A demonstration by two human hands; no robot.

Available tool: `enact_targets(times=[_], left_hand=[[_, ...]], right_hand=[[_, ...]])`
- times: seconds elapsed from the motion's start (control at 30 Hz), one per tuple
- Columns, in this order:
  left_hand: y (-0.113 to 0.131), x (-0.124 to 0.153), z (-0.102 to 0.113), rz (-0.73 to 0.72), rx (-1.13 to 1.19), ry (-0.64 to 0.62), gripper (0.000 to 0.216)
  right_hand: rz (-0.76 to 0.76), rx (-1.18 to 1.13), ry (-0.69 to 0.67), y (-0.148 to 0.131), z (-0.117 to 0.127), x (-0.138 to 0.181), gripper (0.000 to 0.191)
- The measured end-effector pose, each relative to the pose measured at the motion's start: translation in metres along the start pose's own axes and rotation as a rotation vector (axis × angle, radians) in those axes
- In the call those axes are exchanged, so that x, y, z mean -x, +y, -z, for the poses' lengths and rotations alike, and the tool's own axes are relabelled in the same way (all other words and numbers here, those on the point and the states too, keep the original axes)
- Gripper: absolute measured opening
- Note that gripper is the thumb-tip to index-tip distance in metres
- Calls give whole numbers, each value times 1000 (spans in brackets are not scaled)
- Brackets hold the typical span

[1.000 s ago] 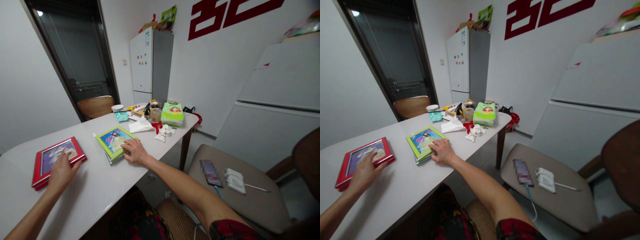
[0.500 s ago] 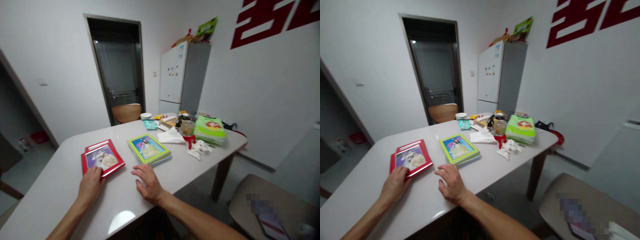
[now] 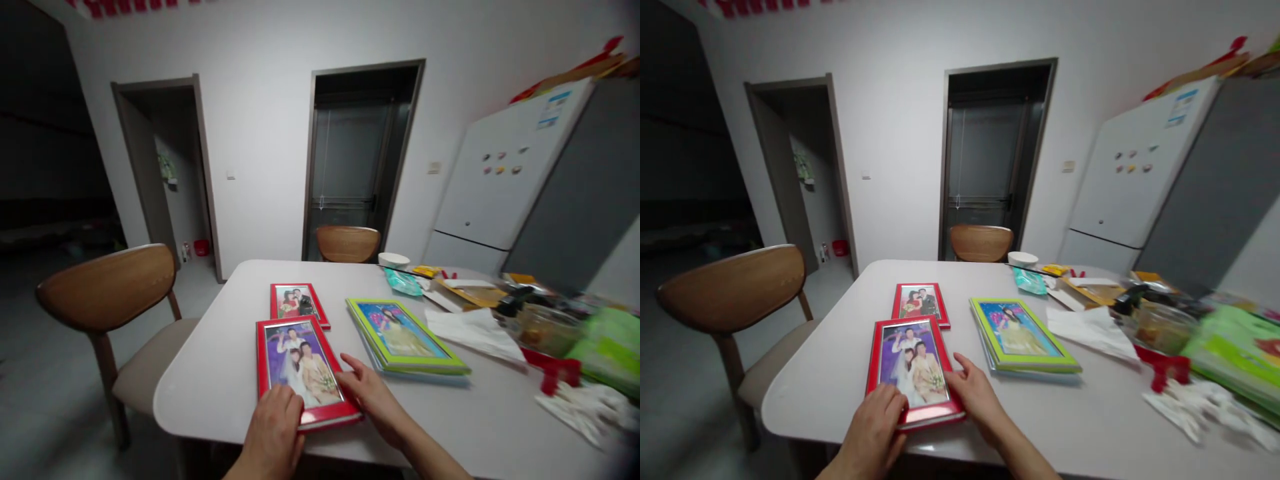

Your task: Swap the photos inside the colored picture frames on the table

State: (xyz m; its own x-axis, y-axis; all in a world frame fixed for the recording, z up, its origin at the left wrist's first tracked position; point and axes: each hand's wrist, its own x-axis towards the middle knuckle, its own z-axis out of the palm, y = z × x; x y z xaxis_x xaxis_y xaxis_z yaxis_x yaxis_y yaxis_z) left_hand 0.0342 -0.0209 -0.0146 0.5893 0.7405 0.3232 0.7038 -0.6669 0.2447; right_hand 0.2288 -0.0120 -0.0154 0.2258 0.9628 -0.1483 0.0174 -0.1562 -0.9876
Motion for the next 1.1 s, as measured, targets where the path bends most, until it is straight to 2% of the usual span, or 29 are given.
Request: enact_targets(times=[0.1, 0.2, 0.27, 0.37, 0.43, 0.57, 0.8, 1.1], left_hand=[[4, 13, -7, -61, 29, 10, 19], [2, 22, -10, -122, 68, 34, 16], [-4, 27, -11, -152, 102, 62, 25], [-15, 34, -11, -173, 114, 73, 47], [-22, 37, -12, -174, 113, 54, 54], [-25, 41, -13, -171, 120, 34, 52], [-16, 31, -4, -135, 166, -25, 49], [-12, 30, 4, -122, 180, -33, 44]], right_hand=[[-63, -214, -114, 1, -8, 18, 75], [-102, -322, -140, 3, -9, 32, 81], [-129, -343, -137, 4, -8, 37, 87], [-144, -334, -142, 4, -6, 40, 89], [-143, -328, -152, 5, -7, 40, 87], [-143, -314, -152, 3, -9, 41, 86], [-156, -279, -113, -9, -7, 43, 84], [-131, -174, -173, 7, -2, 34, 83]])
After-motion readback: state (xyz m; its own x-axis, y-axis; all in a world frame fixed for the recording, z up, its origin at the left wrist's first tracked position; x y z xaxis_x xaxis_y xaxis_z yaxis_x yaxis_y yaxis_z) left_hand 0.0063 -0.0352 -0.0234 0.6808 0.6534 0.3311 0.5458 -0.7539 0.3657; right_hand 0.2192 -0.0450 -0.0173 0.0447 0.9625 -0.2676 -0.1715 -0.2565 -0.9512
